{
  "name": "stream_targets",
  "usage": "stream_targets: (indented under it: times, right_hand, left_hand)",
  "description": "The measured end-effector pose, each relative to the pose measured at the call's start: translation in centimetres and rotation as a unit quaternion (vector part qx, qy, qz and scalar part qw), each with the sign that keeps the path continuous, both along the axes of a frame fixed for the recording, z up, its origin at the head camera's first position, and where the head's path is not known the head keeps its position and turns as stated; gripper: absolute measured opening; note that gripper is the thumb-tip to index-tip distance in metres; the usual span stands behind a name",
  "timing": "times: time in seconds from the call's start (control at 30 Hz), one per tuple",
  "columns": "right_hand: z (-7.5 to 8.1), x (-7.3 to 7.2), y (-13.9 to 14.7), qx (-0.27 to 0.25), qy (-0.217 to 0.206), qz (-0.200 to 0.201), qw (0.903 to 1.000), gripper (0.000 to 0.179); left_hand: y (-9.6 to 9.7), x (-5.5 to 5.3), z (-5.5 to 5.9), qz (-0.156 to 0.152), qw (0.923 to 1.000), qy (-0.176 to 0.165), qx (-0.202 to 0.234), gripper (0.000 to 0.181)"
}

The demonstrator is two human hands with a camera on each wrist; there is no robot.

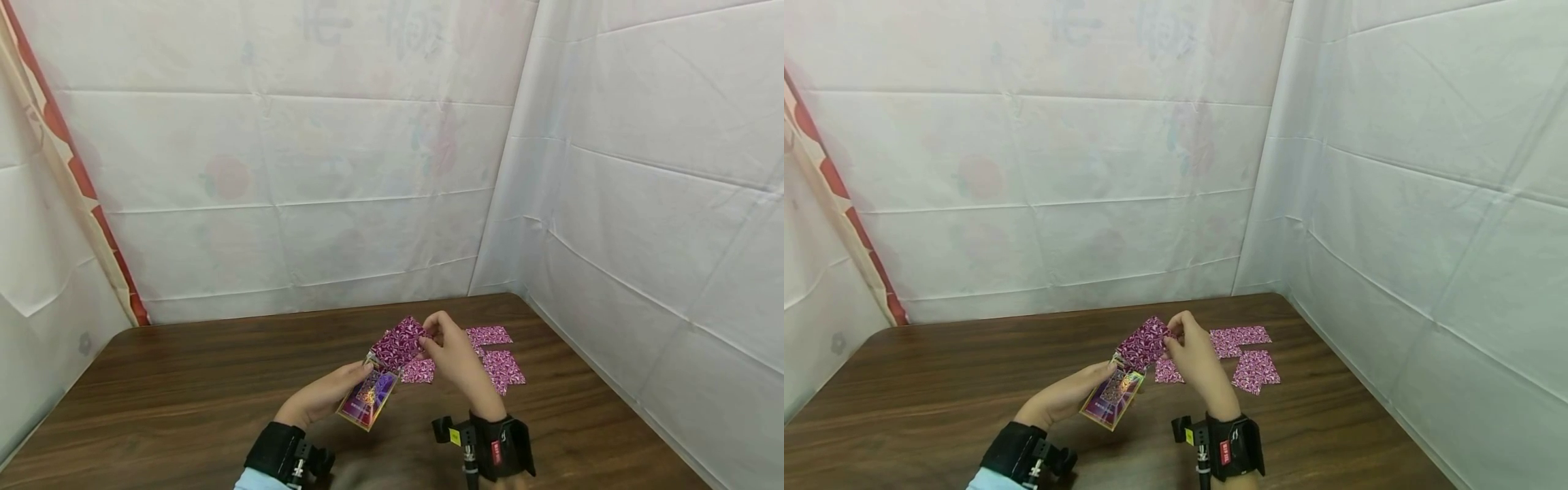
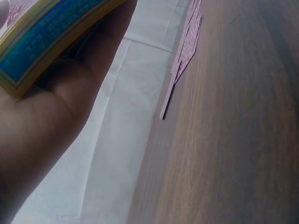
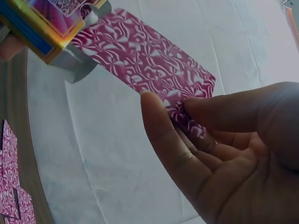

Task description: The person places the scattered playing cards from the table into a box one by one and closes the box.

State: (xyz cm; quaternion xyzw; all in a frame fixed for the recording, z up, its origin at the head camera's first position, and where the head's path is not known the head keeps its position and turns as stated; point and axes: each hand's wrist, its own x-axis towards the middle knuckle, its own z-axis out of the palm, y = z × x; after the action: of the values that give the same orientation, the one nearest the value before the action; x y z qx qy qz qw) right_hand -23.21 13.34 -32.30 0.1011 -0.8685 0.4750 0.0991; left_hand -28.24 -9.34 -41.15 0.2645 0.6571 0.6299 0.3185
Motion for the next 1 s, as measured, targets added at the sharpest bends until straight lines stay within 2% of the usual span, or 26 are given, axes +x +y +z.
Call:
stream_targets:
  times: [0.4,0.73,1.0]
  right_hand:
    - [-0.1,-0.2,0.5,0.025,0.008,0.028,0.9993,0.011]
    - [-0.5,-0.3,-0.2,0.080,0.029,0.035,0.9958,0.010]
    - [-1.0,-0.6,-0.8,0.114,0.026,0.039,0.9923,0.012]
  left_hand:
    - [0.0,-0.1,-0.2,0.000,1.0000,0.000,-0.001,0.066]
    - [0.0,-0.1,-0.1,0.004,0.9998,0.010,-0.013,0.068]
    - [0.0,0.2,0.1,0.049,0.9979,0.013,-0.041,0.078]
